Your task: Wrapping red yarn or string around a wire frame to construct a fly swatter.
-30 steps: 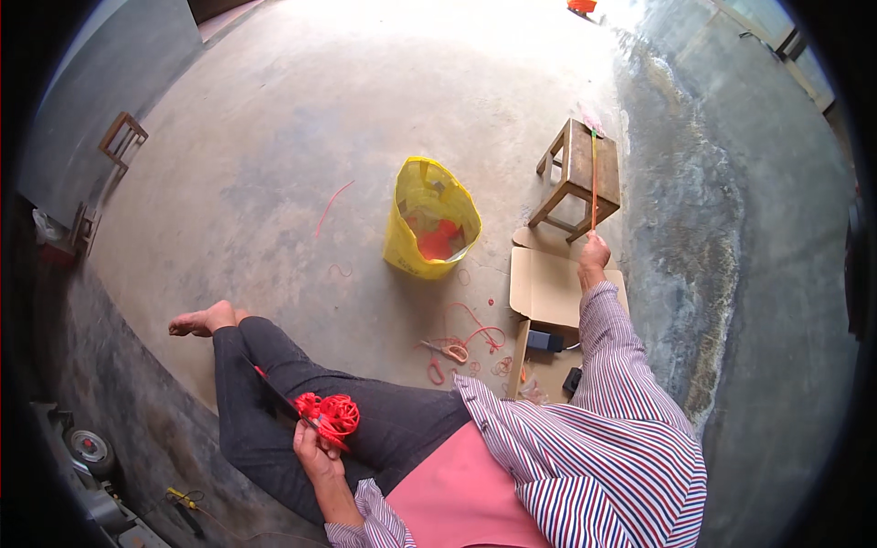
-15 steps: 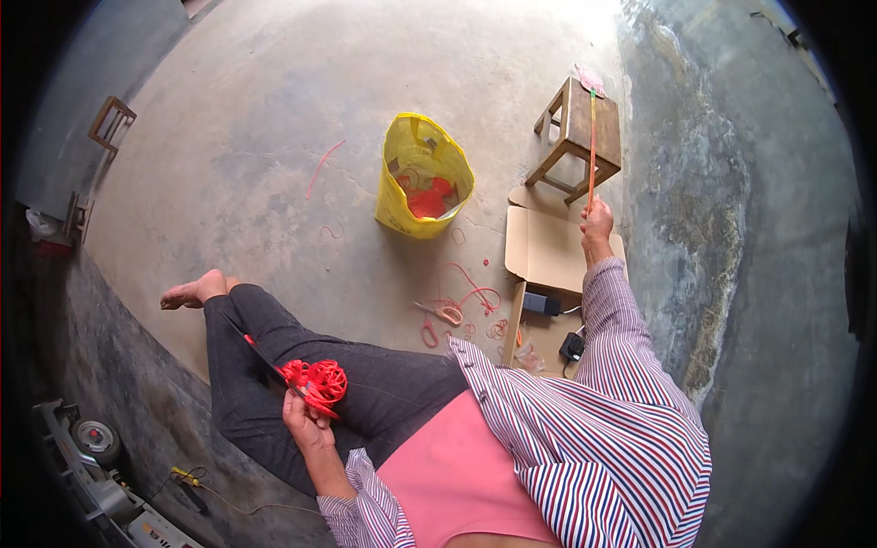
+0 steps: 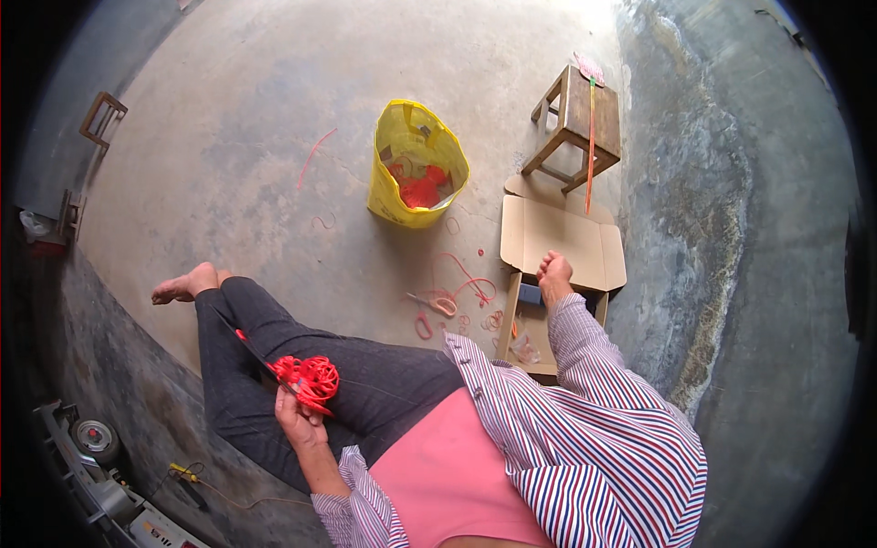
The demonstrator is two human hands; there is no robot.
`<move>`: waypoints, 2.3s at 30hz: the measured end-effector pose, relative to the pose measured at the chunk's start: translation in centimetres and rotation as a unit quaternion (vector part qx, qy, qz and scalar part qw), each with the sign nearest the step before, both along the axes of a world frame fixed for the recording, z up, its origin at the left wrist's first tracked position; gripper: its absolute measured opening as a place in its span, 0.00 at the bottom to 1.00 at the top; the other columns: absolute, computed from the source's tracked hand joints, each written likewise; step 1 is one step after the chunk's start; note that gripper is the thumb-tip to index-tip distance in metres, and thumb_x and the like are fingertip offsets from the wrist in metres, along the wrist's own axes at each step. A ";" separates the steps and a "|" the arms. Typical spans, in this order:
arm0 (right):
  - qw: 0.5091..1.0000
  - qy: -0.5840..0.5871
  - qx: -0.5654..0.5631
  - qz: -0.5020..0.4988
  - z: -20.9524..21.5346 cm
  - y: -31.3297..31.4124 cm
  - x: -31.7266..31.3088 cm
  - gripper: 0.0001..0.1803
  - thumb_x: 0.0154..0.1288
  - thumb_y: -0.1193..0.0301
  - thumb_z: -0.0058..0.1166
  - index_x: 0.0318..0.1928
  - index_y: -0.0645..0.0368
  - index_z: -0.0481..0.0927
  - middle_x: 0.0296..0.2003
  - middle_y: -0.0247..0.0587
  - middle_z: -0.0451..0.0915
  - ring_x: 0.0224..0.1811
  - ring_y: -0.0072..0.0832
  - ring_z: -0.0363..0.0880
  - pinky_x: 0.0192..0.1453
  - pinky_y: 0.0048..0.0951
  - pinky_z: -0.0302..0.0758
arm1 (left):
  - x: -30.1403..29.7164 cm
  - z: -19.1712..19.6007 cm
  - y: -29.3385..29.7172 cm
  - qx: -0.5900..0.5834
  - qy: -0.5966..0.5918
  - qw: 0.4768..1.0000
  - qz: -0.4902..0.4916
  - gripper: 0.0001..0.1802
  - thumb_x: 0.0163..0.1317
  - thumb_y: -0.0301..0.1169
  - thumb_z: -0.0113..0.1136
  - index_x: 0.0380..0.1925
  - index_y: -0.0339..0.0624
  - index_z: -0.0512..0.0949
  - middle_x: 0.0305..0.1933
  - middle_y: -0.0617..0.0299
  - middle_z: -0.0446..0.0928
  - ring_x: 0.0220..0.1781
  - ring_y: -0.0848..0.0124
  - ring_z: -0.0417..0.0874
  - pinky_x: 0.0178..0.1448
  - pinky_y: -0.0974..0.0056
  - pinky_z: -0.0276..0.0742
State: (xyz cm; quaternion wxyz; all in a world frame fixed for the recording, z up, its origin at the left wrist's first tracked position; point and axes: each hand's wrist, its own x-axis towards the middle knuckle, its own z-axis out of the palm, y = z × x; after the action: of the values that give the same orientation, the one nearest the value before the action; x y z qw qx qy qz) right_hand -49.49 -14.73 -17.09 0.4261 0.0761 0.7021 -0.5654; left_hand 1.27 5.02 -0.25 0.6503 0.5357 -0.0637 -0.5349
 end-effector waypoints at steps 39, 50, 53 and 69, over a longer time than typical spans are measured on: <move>0.831 -0.108 -0.008 0.546 2.9 0.7 22.3 0.09 0.64 0.67 0.51 0.42 0.56 0.76 0.21 0.30 0.74 0.18 0.14 0.70 0.18 0.16 0.66 | -1.0 1.8 -0.8 0.092 0.011 0.992 0.082 0.10 0.58 0.27 0.51 0.40 0.39 0.75 0.19 0.74 0.68 0.12 0.87 0.58 0.11 0.78 0.50; 0.658 -0.110 -0.211 0.714 17.7 0.3 34.6 0.10 0.67 0.70 0.50 0.44 0.63 0.77 0.24 0.28 0.72 0.24 0.13 0.66 0.28 0.16 0.64 | -1.6 2.3 -0.2 0.074 -0.084 0.979 0.173 0.04 0.59 0.28 0.53 0.27 0.42 0.70 0.17 0.72 0.67 0.11 0.85 0.59 0.13 0.77 0.53; 0.600 -0.110 -0.261 0.748 19.8 1.3 36.2 0.10 0.67 0.70 0.50 0.43 0.62 0.78 0.25 0.27 0.72 0.26 0.13 0.66 0.30 0.16 0.64 | -0.5 3.0 -0.4 0.134 -0.540 0.827 0.074 0.07 0.56 0.27 0.57 0.22 0.43 0.70 0.16 0.72 0.68 0.10 0.84 0.59 0.13 0.77 0.52; 0.433 -0.018 -0.336 0.836 20.8 5.3 39.6 0.11 0.63 0.70 0.57 0.41 0.64 0.79 0.34 0.33 0.79 0.34 0.17 0.74 0.39 0.21 0.72 | 3.0 6.1 -0.4 -0.019 0.093 0.990 0.105 0.06 0.56 0.28 0.60 0.26 0.43 0.72 0.21 0.70 0.72 0.15 0.87 0.64 0.15 0.79 0.53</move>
State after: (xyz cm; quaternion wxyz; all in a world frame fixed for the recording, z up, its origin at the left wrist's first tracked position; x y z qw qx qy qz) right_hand -9.84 -9.39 3.75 0.6953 -0.6873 0.1705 -0.1229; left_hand 4.23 4.58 5.84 0.7156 0.4754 0.0434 -0.5099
